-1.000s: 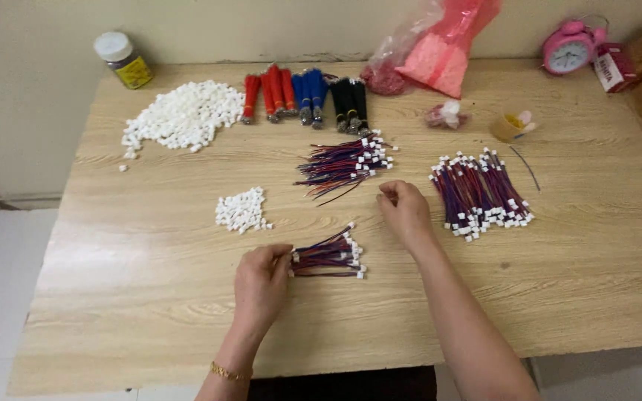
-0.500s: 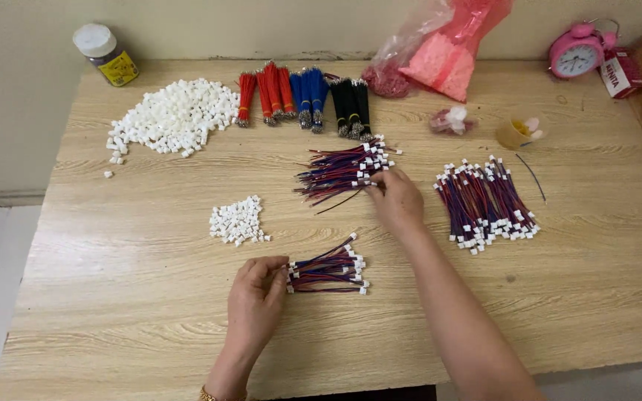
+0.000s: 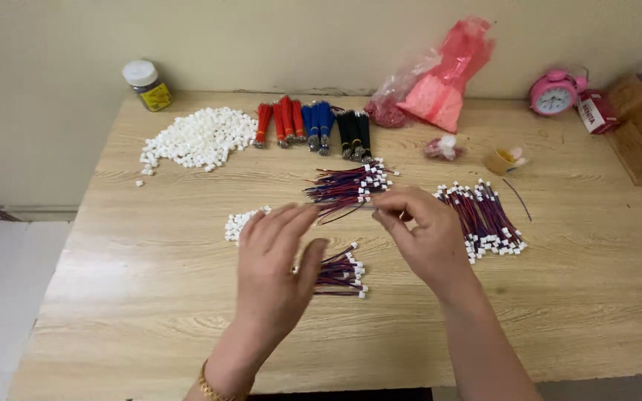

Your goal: Attaching small white plastic connectors to the ends of multi-colored wire bundles

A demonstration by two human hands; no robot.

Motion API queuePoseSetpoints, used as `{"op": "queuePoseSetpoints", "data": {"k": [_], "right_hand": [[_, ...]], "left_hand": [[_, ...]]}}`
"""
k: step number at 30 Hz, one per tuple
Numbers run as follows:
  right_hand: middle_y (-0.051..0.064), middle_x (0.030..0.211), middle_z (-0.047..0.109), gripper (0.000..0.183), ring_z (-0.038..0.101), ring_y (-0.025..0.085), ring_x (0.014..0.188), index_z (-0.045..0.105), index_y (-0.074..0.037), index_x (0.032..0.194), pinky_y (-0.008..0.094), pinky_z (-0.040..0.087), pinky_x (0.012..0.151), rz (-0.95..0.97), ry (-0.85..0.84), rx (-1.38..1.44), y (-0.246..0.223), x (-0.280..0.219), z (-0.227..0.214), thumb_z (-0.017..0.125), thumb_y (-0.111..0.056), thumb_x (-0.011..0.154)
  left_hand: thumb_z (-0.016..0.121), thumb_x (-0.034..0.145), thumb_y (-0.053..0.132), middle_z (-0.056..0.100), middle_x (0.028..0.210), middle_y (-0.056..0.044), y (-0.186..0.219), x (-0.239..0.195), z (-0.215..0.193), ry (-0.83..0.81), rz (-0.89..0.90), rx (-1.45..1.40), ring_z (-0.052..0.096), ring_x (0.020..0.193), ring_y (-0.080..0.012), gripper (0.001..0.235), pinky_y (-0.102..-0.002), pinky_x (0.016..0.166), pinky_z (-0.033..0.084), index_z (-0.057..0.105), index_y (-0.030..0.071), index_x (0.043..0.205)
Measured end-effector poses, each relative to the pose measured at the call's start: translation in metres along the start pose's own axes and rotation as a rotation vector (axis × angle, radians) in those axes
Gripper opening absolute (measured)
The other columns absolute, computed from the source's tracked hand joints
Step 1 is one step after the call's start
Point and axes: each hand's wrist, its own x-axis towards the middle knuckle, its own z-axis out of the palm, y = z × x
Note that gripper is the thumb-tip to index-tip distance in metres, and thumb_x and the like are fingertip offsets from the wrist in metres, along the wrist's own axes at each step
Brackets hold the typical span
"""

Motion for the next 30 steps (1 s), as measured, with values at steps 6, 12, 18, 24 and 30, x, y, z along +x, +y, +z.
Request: {"op": "queuePoseSetpoints", "data": {"k": [6,12,18,24,30], "right_hand": [[0.006,0.088,0.075,0.015,0.073,0.026,0.080,0.073,-0.012,0.084,0.035,0.056,0.071,-0.121,0.006,0.097,-0.043,-0.015,-0.005,0.077,-0.001,0.076],[0.007,0.086,0.075,0.015,0.070,0.021,0.074,0.073,-0.009,0.086,0.032,0.055,0.068,-0.058,-0.007,0.242,-0.047,-0.022,-0.008,0.076,0.002,0.076],[0.008,0.079,0.071,0.014,0.063,0.015,0.069,0.072,-0.004,0.089,0.031,0.053,0.066,0.059,-0.013,0.351,-0.039,-0.031,0.001,0.076,-0.001,0.077],[0.014,0.081,0.071,0.014,0.064,0.017,0.074,0.070,0.002,0.094,0.033,0.055,0.069,0.213,0.052,0.515,-0.035,-0.040,-0.010,0.071,0.005,0.080],[0.011,0.081,0.067,0.014,0.061,0.014,0.076,0.064,0.004,0.097,0.029,0.052,0.073,0.359,0.150,0.515,0.002,-0.051,-0.013,0.071,0.001,0.085]], "left_hand": [[0.054,0.097,0.025,0.070,0.106,-0.017,0.023,0.015,-0.009,-0.263,-0.028,-0.293,0.058,0.116,-0.0412,0.028,-0.064,0.106,0.020,0.066,0.007,0.114],[0.063,0.092,0.018,0.074,0.079,-0.010,0.021,-0.003,-0.003,-0.320,-0.352,-0.709,0.072,0.086,-0.0262,0.016,-0.047,0.089,0.050,0.073,0.010,0.100],[0.063,0.092,0.019,0.072,0.073,-0.007,0.025,-0.011,0.005,-0.315,-0.503,-0.802,0.062,0.078,-0.0119,0.017,-0.036,0.080,0.053,0.074,0.008,0.098],[0.065,0.089,0.016,0.069,0.069,-0.007,0.026,-0.006,-0.019,-0.340,-0.540,-0.780,0.059,0.073,-0.0125,0.014,-0.032,0.073,0.053,0.075,0.006,0.092],[0.066,0.089,0.014,0.068,0.071,-0.006,-0.010,-0.027,-0.003,-0.325,-0.634,-0.852,0.056,0.075,-0.0122,0.014,-0.032,0.075,0.051,0.074,0.003,0.091]]}}
